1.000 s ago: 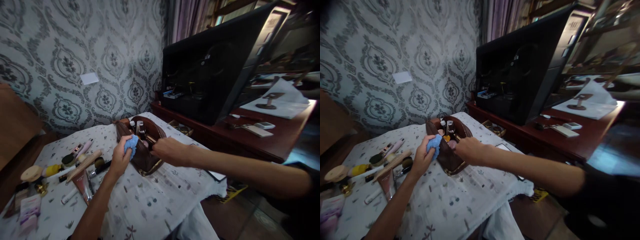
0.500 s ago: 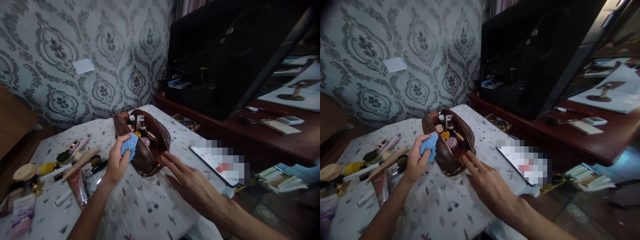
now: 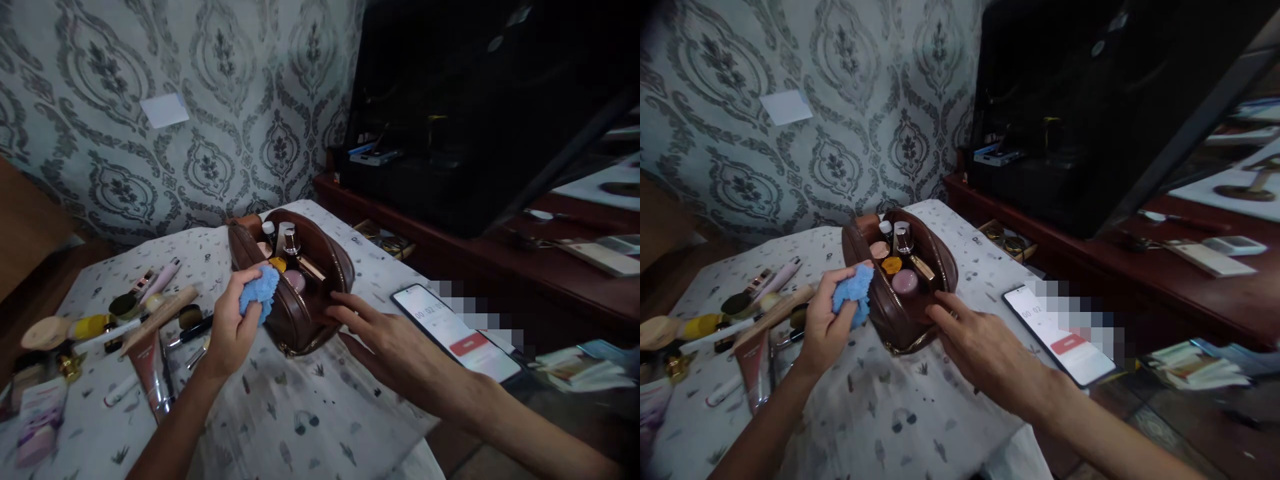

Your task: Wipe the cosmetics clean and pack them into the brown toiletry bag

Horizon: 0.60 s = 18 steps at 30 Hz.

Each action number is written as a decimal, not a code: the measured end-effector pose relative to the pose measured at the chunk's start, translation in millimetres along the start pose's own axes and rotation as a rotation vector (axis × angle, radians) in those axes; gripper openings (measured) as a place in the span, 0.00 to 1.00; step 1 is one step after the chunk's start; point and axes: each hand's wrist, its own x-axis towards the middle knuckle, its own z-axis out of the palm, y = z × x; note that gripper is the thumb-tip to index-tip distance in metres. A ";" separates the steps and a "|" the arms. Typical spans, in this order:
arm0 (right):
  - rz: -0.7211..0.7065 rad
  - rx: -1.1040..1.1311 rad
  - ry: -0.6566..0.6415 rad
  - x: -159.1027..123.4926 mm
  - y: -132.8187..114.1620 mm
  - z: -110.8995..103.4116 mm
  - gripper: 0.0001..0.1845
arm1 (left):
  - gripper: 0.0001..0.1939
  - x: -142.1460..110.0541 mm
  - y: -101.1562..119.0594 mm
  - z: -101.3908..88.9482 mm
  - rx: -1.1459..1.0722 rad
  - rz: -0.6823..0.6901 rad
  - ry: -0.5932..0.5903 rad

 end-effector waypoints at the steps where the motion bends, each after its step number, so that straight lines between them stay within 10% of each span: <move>1: -0.006 -0.023 -0.020 3.3 2.1 -2.4 0.18 | 0.16 -0.5 -0.2 0.0 0.001 -0.001 -0.001; 18: -0.073 -0.118 -0.202 50.0 28.2 -9.5 0.03 | 0.17 1.3 -0.7 -1.7 -0.005 0.103 -0.036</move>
